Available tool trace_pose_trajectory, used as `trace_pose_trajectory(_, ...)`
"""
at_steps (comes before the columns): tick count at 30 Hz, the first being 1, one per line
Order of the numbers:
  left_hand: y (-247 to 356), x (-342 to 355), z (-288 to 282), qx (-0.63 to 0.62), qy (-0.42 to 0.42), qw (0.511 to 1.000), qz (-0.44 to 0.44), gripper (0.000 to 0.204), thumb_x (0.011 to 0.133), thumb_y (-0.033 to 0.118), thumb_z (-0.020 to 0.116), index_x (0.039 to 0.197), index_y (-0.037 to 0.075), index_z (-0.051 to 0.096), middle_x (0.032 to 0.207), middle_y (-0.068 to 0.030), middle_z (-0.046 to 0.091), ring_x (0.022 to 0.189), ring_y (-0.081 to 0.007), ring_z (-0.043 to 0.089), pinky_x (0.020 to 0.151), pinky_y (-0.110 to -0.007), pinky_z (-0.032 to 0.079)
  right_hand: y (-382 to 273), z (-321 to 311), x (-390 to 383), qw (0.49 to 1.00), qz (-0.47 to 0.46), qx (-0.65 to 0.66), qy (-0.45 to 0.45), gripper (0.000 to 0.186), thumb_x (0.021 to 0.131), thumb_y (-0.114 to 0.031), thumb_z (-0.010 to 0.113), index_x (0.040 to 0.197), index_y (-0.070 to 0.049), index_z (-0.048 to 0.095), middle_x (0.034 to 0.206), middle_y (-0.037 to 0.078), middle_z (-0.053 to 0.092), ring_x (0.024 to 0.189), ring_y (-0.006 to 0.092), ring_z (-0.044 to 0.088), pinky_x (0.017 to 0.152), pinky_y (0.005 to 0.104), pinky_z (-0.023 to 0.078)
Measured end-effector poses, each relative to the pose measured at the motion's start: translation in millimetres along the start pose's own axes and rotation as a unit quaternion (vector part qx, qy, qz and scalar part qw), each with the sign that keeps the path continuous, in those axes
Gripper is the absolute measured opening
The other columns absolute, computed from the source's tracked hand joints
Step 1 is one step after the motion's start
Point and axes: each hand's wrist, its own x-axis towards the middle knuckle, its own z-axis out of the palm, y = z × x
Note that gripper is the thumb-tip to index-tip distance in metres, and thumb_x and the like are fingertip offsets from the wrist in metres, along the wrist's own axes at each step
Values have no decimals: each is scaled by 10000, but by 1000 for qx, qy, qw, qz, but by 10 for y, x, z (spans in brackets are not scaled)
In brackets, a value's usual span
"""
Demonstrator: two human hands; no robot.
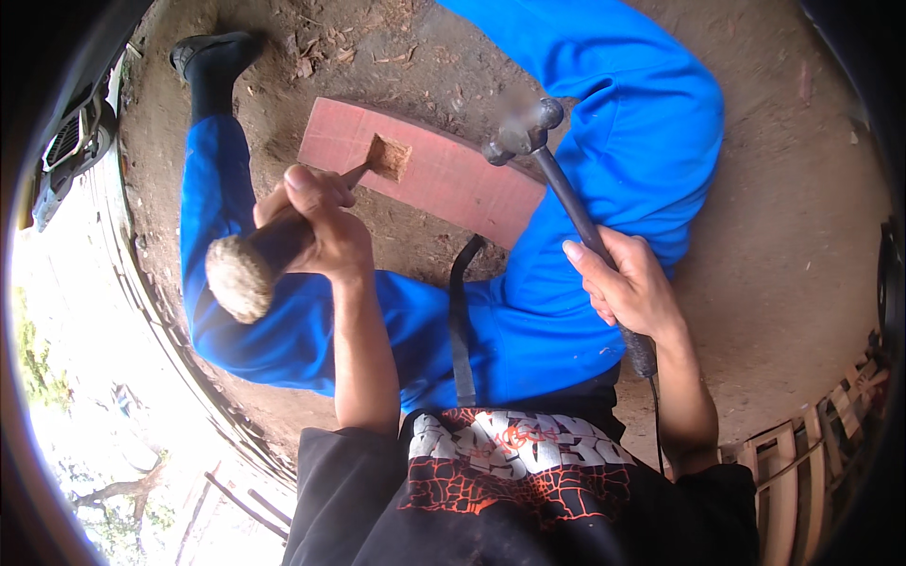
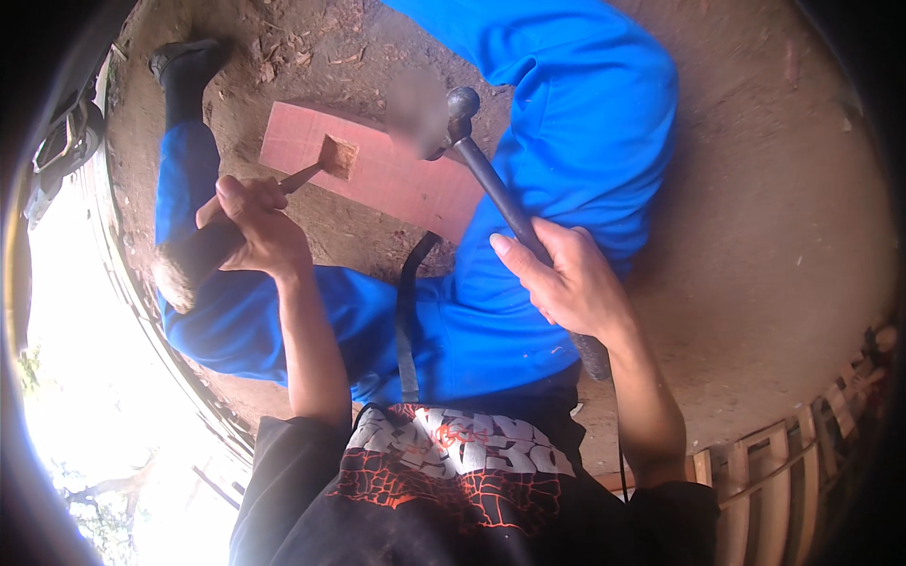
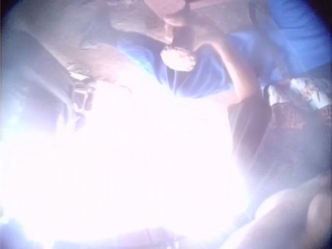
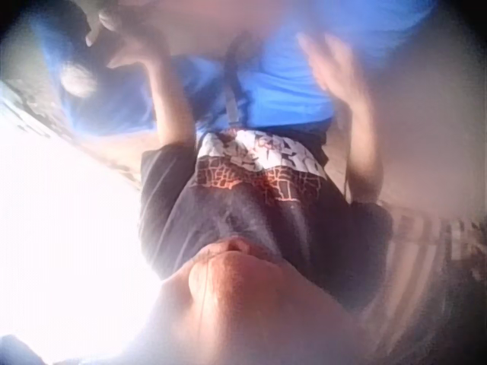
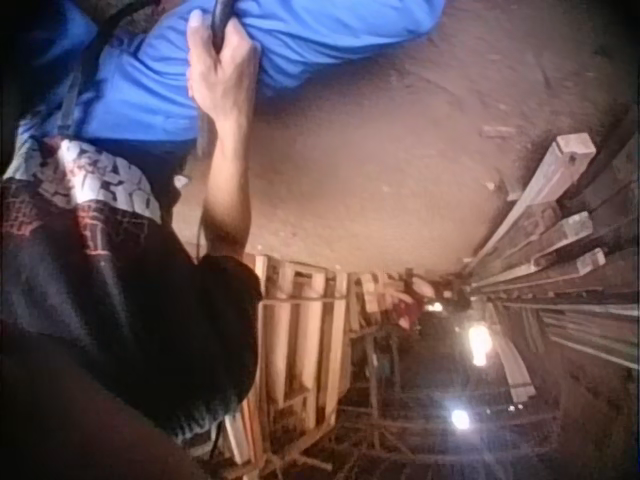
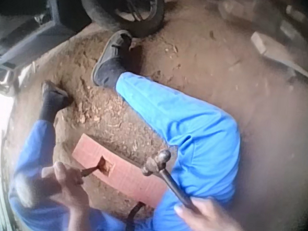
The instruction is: The person sits on the ground and uses a chisel and hammer to carve a rectangular recess into a piece of reddish wood. They repeatedly strike the chisel to remove wood chips and occasionally clear debris from the carved area.
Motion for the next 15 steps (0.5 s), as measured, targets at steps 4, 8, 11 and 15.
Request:
trace_pose_trajectory(4, 15, -169, 76, 25, -30, 997, 63, 166, 945, 78, 614, 985, 26, 462, 706, -95, 620, 553, -141, 569, 549, -277, 481, 13, -7, 3, 1000, -23, -16, 5, 388, 972, -334, 615, 732, -42, 527, 495, -11, 475, 415, 61, 460, 389, 277, 351)
trace_pose_trajectory(8, 97, -213, -59, 34, -109, 991, 63, 196, 922, 31, 607, 1034, 24, 447, 837, -140, 661, 674, -179, 633, 652, -307, 523, 50, -37, 28, 997, -62, -47, 10, 394, 958, -322, 632, 720, -26, 525, 501, 23, 460, 466, 70, 448, 440, 301, 347)
trace_pose_trajectory(11, 220, -56, -309, 95, -205, 974, 25, 190, 901, 13, 650, 1018, -1, 500, 865, -163, 694, 772, -224, 688, 744, -351, 564, 52, -78, 36, 994, -84, -68, 7, 394, 942, -333, 649, 733, -17, 541, 515, 46, 469, 489, 85, 457, 468, 310, 360)
trace_pose_trajectory(15, 294, 48, -548, 202, -219, 954, 26, 228, 843, 12, 744, 1005, -12, 585, 907, -162, 711, 857, -238, 713, 820, -371, 586, 67, -89, 37, 992, -111, -66, 8, 406, 922, -355, 670, 750, -5, 558, 534, 62, 495, 501, 105, 477, 490, 319, 379)
